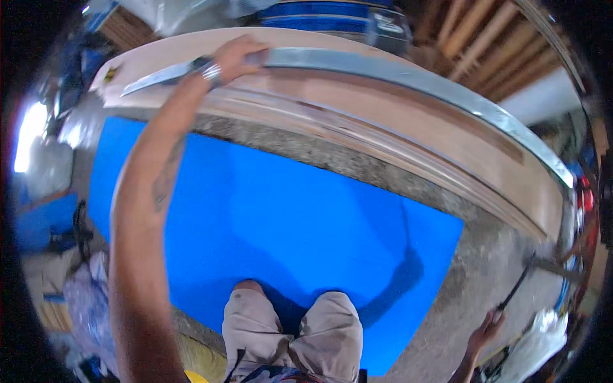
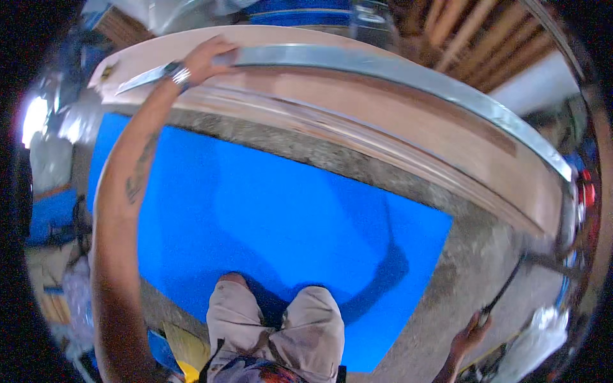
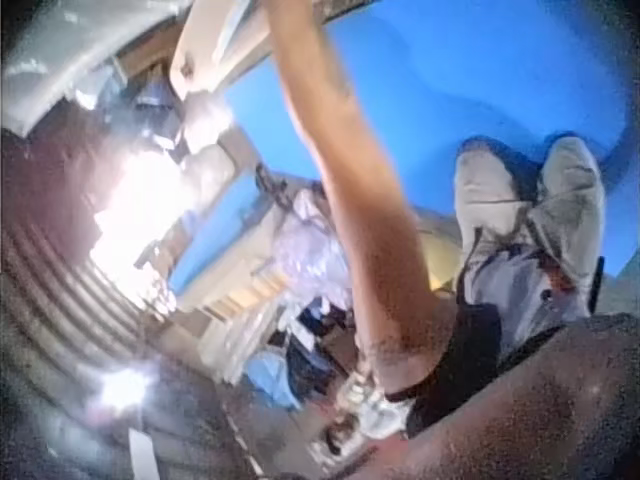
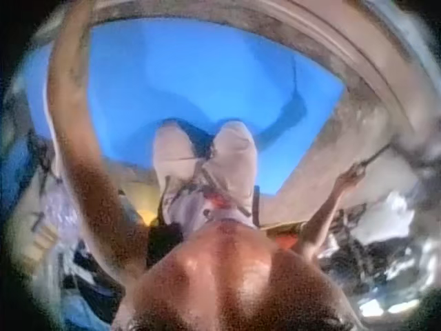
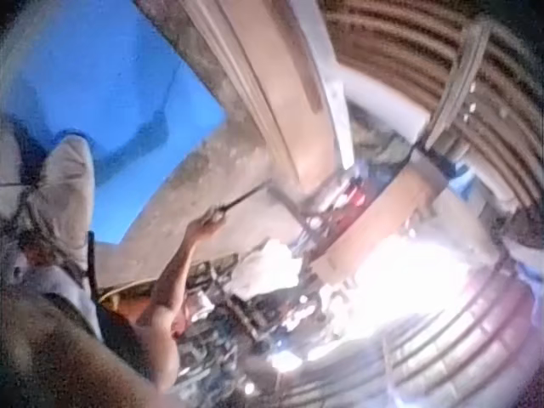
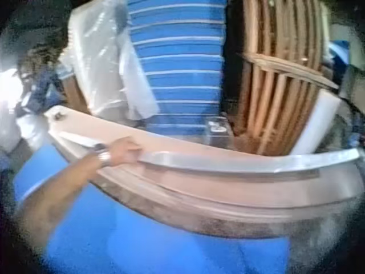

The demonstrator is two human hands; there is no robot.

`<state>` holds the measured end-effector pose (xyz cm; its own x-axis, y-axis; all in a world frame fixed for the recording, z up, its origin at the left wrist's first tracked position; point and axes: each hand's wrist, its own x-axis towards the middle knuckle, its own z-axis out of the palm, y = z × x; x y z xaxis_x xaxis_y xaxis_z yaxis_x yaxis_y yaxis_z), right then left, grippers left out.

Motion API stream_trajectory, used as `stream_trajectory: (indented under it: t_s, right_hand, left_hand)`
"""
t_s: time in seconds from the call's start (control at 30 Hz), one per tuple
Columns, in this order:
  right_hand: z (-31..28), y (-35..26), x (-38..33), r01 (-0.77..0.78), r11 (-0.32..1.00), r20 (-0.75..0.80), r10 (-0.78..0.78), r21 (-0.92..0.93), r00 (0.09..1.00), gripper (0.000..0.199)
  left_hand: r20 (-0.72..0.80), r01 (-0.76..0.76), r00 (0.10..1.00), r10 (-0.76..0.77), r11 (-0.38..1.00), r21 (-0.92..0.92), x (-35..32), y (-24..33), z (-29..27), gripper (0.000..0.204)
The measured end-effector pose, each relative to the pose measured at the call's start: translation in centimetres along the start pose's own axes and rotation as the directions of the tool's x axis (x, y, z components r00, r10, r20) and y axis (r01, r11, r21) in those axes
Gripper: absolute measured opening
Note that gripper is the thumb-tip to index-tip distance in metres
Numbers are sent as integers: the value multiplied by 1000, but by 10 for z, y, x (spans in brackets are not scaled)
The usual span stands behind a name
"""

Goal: Measure and cut a blue foam sheet using a tape measure and utility knife.

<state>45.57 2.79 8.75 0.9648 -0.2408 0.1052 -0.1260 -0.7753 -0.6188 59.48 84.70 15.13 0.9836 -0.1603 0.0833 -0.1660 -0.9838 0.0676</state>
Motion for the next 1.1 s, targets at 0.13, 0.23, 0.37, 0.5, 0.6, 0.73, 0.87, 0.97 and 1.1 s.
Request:
stream_trajectory:
  t_s: [0.13, 0.23, 0.37, 0.5, 0.6, 0.73, 0.87, 0.97, 1.1]
  right_hand:
    - [9, -16, -40, 81, 971, 144, -49, -225, 988, 45]
    - [25, -48, -62, 27, 983, 236, 17, -183, 972, 44]
    - [62, -38, -74, 73, 997, 346, -67, -5, 936, 40]
    - [98, -79, -75, -65, 998, 625, 51, 0, 779, 45]
    - [134, -122, -63, -276, 959, 775, 219, -60, 593, 54]
    - [214, -168, -73, 61, 920, 822, -374, 386, 430, 39]
    - [316, -252, -98, 355, 814, 843, -525, 459, 114, 45]
    - [403, -331, -157, 213, 862, 873, -483, 459, 70, 42]
    - [518, -484, -264, 179, 875, 892, -451, 449, -34, 42]
  left_hand:
    - [29, 34, 999, -35, 998, 43, 48, -2, 27, 61]
    - [80, 110, 990, -113, 993, 50, 50, -10, 49, 62]
    - [23, 168, 985, -171, 979, 114, 46, -15, 51, 66]
    - [-404, 391, 856, -323, 915, 96, -10, 7, 89, 72]
    - [-537, 552, 689, -487, 833, -48, -119, 27, 127, 72]
    - [-307, 988, 88, -948, 44, 147, -360, 32, 219, 80]
    - [-206, 954, -277, -938, -295, 59, -416, 38, 252, 80]
    - [-196, 950, -296, -935, -309, 44, -426, 54, 279, 77]
    - [-160, 943, -312, -936, -326, 68, -438, 35, 263, 80]
